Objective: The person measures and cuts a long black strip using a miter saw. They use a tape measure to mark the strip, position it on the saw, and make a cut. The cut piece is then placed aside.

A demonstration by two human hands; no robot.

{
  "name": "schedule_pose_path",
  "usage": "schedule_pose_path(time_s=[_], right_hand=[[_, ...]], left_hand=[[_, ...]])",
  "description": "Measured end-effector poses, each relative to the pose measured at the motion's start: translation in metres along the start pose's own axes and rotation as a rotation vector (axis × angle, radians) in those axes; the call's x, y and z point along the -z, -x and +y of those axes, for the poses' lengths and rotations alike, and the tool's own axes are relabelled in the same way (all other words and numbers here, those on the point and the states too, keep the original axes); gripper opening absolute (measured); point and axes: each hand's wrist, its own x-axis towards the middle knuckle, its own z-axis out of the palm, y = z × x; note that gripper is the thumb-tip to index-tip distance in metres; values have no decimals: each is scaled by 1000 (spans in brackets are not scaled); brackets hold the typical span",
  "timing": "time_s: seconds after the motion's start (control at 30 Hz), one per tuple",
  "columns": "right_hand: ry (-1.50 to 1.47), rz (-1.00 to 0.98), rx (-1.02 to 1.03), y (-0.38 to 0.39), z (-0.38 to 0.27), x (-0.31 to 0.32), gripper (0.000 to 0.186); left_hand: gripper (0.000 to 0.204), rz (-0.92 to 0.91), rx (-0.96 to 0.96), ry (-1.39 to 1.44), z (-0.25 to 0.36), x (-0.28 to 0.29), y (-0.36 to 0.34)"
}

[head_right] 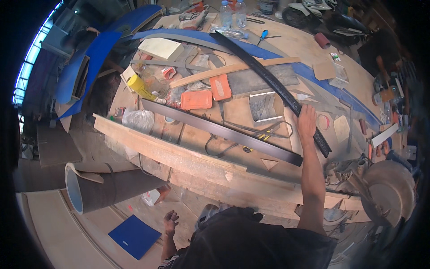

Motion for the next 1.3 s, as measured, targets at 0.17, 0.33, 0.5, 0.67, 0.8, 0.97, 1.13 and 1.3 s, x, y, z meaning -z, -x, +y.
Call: schedule_pose_path(time_s=[0.17,0.33,0.5,0.67,0.8,0.97,1.13,1.3], right_hand=[[-55,11,-6,-2,-7,22,51],[-117,116,-25,2,-33,72,49],[-162,191,-55,41,-71,147,51],[-233,337,-44,138,-113,221,53],[-384,413,-132,256,-148,251,49],[-591,420,-243,421,-195,240,48],[-888,398,-411,533,-248,203,43],[-893,253,-452,600,-254,175,70]], left_hand=[[57,-116,-25,-110,49,-6,-17],[45,-361,-97,-332,96,-15,-11],[36,-864,-197,-459,208,-20,21],[33,-914,-867,-228,325,-64,60],[63,-882,-1027,170,401,-112,111],[86,-1200,-971,493,454,-122,204],[67,-1433,-1108,617,484,-81,285],[30,-1329,-1224,590,432,-72,350]])
